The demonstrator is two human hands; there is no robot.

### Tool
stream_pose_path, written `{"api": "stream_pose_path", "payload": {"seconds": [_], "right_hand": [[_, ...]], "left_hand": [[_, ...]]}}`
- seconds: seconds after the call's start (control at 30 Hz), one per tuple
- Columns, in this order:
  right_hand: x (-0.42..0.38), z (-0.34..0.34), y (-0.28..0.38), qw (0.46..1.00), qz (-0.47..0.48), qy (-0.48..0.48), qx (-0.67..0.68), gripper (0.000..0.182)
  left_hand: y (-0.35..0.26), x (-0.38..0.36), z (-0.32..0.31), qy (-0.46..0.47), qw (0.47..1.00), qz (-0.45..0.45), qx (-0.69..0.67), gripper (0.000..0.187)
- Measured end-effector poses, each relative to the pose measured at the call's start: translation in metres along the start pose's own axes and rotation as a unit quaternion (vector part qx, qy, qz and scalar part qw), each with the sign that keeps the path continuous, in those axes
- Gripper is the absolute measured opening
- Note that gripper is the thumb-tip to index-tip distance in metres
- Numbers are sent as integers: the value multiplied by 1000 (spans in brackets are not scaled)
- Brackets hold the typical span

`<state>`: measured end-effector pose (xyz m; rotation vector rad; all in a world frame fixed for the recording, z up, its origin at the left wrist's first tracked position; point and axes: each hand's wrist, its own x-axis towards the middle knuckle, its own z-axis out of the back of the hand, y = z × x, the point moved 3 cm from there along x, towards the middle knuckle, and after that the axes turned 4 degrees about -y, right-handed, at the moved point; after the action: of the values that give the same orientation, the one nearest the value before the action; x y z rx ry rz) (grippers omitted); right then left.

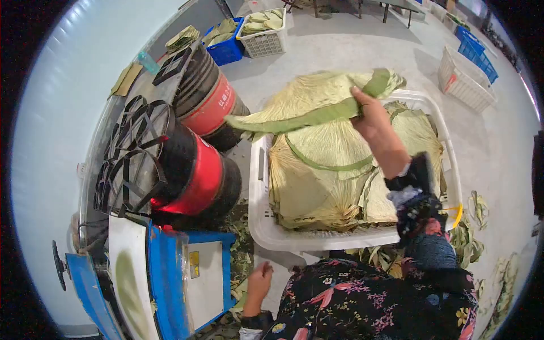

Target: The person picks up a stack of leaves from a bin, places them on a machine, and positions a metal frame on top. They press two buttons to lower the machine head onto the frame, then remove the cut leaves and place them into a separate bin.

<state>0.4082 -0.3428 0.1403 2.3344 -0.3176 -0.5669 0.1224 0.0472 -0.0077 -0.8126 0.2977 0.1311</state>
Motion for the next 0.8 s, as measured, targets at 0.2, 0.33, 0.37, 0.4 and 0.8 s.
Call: {"api": "stream_pose_path", "payload": {"seconds": [0.2, 0.33, 0.37, 0.4, 0.8], "right_hand": [[-91, -8, 48, 986, -48, 160, -19, 33], [-60, 32, -11, 944, -205, 230, -117, 33], [-51, 43, -28, 931, -222, 213, -199, 35], [-45, 50, -44, 906, -253, 205, -270, 36], [-99, 5, -14, 897, -287, 200, -272, 34]], "left_hand": [[-77, 72, 72, -67, 988, -137, 28, 24], [-53, 140, 61, 217, 662, -42, -716, 67], [-80, 158, 67, 231, 656, -64, -716, 69], [-104, 172, 72, 245, 650, -87, -714, 72], [-160, 129, 96, 119, 802, -50, -584, 52]]}}
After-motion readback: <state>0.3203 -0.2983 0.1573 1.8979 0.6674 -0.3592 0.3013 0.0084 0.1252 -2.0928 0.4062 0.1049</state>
